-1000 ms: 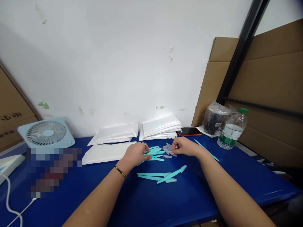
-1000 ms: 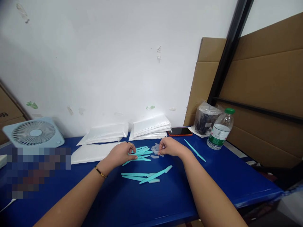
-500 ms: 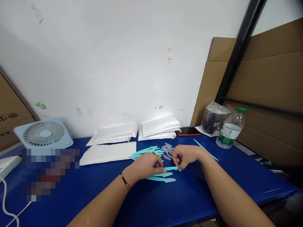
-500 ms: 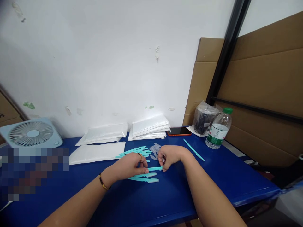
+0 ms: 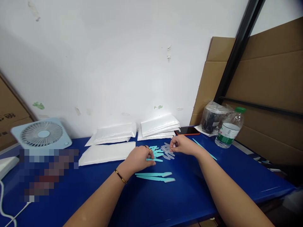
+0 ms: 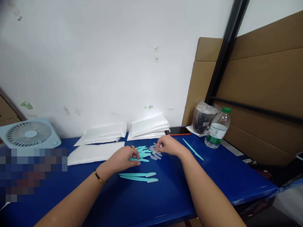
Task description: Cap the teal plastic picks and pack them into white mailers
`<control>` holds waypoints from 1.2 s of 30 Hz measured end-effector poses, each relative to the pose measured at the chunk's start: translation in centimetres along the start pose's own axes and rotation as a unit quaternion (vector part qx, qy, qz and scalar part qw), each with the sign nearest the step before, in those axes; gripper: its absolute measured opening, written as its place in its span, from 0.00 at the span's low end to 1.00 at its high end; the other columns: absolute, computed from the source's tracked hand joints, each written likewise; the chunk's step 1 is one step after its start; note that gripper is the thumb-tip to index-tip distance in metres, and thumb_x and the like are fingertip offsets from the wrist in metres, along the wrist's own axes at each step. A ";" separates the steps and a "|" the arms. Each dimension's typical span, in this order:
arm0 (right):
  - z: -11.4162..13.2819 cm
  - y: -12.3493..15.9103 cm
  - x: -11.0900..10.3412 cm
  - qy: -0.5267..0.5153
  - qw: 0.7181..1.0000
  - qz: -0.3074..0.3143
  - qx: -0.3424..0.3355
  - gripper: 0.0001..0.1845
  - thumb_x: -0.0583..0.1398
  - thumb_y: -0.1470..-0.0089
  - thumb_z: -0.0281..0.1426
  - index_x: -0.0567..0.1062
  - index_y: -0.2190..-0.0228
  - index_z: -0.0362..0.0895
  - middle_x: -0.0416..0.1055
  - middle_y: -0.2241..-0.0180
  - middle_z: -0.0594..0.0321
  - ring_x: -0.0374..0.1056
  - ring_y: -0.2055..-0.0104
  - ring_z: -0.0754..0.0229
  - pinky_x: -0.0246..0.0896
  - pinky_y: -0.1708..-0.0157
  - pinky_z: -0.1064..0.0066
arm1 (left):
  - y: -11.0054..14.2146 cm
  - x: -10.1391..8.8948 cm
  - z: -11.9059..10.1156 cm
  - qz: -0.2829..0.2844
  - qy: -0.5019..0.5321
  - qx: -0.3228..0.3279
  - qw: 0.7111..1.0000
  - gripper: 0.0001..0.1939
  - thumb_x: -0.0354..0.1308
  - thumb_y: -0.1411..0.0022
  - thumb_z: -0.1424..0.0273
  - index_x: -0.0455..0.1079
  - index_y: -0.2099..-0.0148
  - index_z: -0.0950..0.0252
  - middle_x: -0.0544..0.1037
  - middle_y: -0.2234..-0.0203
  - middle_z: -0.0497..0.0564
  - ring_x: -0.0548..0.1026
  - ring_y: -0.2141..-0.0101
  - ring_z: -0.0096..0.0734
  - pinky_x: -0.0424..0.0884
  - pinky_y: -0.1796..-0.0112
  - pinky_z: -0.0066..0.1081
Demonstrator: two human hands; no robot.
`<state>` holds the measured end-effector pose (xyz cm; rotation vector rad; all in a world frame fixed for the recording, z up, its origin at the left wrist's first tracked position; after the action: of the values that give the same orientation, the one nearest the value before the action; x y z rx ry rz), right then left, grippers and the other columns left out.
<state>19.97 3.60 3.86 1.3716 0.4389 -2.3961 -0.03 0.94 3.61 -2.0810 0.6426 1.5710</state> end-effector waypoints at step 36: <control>0.8 0.9 2.5 -0.051 0.983 0.174 -0.014 0.18 0.64 0.62 0.44 0.77 0.76 0.40 0.65 0.83 0.68 0.56 0.81 0.69 0.48 0.81 0.78 | 0.3 0.9 0.2 0.074 0.020 -0.068 0.995 0.11 0.60 0.52 0.60 0.73 0.69 0.61 0.76 0.71 0.48 0.72 0.70 0.33 0.63 0.72 0.27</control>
<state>18.56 2.14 2.00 1.1945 0.1847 -2.1505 -0.14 0.77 2.67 -2.2143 0.7369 1.7013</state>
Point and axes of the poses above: each hand's wrist, its own y-axis away from the middle knuckle, its own x-axis out of the palm, z = x × y, the point moved 5 cm from there along -y, towards the middle knuckle
